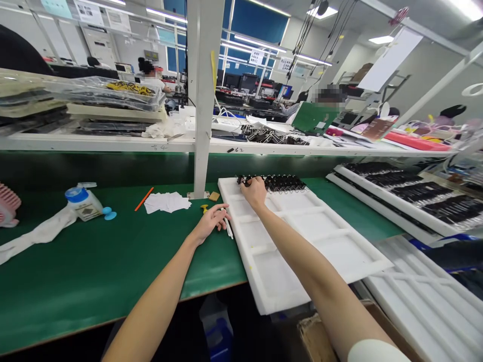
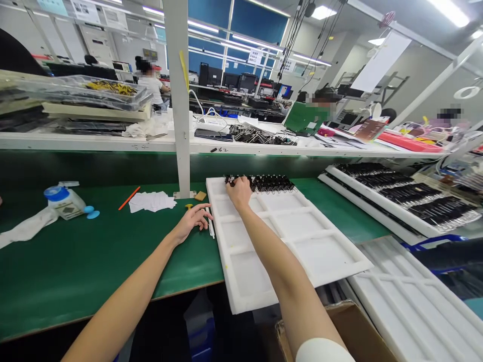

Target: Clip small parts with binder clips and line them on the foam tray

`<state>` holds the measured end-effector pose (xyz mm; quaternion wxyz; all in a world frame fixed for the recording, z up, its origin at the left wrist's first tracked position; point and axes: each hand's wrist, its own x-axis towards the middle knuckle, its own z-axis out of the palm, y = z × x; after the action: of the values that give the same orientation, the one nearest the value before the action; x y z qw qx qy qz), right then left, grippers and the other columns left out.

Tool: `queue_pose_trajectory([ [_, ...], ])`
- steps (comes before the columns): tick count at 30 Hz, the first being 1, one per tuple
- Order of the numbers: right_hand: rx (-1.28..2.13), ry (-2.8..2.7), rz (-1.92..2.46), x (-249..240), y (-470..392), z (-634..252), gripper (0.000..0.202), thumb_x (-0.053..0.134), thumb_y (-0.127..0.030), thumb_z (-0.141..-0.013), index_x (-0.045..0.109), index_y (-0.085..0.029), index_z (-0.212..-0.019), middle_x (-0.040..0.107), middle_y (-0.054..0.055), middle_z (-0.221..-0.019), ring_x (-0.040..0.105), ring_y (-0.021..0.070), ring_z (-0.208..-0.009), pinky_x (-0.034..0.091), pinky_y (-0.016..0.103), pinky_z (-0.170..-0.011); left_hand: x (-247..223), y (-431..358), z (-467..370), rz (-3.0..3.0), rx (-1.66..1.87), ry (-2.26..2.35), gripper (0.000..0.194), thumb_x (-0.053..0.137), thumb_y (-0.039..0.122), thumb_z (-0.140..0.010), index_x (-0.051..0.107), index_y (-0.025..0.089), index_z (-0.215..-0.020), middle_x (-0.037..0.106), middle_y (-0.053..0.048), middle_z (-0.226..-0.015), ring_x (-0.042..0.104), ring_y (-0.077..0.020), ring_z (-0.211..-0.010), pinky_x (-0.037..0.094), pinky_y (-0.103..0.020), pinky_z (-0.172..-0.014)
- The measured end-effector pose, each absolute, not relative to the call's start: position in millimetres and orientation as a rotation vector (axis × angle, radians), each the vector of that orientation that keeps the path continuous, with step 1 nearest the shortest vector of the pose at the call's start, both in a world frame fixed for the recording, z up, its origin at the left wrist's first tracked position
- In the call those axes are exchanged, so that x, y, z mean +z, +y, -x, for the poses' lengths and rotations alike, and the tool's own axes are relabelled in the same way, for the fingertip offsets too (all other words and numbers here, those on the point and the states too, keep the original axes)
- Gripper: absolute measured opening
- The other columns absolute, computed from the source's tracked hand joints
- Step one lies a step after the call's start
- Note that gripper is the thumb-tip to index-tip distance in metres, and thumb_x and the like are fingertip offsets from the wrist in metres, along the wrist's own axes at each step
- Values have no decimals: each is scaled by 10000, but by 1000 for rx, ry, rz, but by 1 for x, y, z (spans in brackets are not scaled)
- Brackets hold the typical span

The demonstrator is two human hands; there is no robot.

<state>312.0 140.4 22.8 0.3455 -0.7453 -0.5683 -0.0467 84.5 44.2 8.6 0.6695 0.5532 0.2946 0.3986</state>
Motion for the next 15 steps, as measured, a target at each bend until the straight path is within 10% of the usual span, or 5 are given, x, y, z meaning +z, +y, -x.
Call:
queue_pose_trajectory([
  [15,-27,-1498,1940,28,129,-318,266,624,-409,-902,670,-162,-990,580,171,-1250,510,320,-1176,456,401,-933,9,45,-85,-1243,901,669,660,726,622,-847,633,143,-1291,710,-119,-981,621,-139,-652,428,-258,-583],
])
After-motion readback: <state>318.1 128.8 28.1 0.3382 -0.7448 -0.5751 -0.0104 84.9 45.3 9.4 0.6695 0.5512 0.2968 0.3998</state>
